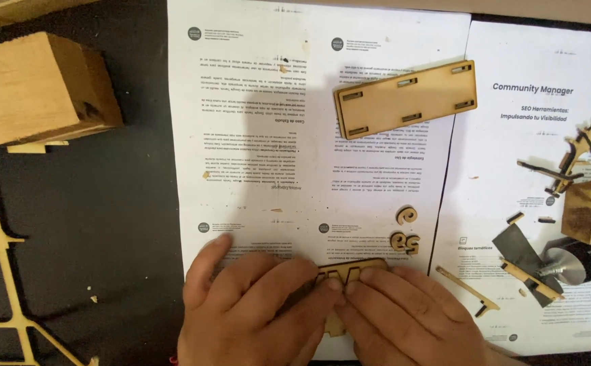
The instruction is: The person assembles a wooden model by inserting small wooden pieces into slots on a larger wooden base. They use a utility knife to trim a piece and a small stick to push it into place. The task involves handling various wooden components and tools on a cluttered table.
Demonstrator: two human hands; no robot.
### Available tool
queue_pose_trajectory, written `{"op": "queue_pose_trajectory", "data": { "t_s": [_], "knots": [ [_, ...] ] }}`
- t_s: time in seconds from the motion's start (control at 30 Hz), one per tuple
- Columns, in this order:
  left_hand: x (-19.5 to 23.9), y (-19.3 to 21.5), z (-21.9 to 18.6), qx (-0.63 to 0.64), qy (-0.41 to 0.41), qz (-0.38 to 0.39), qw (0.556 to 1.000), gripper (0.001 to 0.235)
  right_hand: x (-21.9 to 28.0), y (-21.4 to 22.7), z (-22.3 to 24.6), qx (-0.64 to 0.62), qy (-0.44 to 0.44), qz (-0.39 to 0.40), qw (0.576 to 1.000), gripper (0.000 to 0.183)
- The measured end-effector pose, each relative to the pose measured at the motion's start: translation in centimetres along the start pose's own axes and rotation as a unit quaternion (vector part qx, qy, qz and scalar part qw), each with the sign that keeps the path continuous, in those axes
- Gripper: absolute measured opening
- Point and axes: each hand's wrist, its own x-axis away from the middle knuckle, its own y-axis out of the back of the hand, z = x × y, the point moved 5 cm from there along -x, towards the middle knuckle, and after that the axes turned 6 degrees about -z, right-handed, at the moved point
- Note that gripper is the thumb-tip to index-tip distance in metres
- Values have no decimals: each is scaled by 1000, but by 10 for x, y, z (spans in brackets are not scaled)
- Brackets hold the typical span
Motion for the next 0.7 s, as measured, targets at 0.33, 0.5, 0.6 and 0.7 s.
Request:
{"op": "queue_pose_trajectory", "data": {
  "t_s": [0.33, 0.5, 0.6, 0.7],
  "knots": [
    [-2, 1, 1, 7, 20, -1, 1000, 20, 4, 3, -3, -10, 4, 0, 1000, 23],
    [-4, 1, 0, 10, 9, -21, 1000, 18, 23, 12, -10, -86, -197, -24, 976, 15],
    [-5, -1, 2, 1, 9, -21, 1000, 16, 2, 7, -12, -17, -216, -67, 974, 9],
    [-5, -3, 0, -7, 16, -24, 1000, 19, -1, 5, -11, -18, -249, -74, 966, 10]
  ]
}}
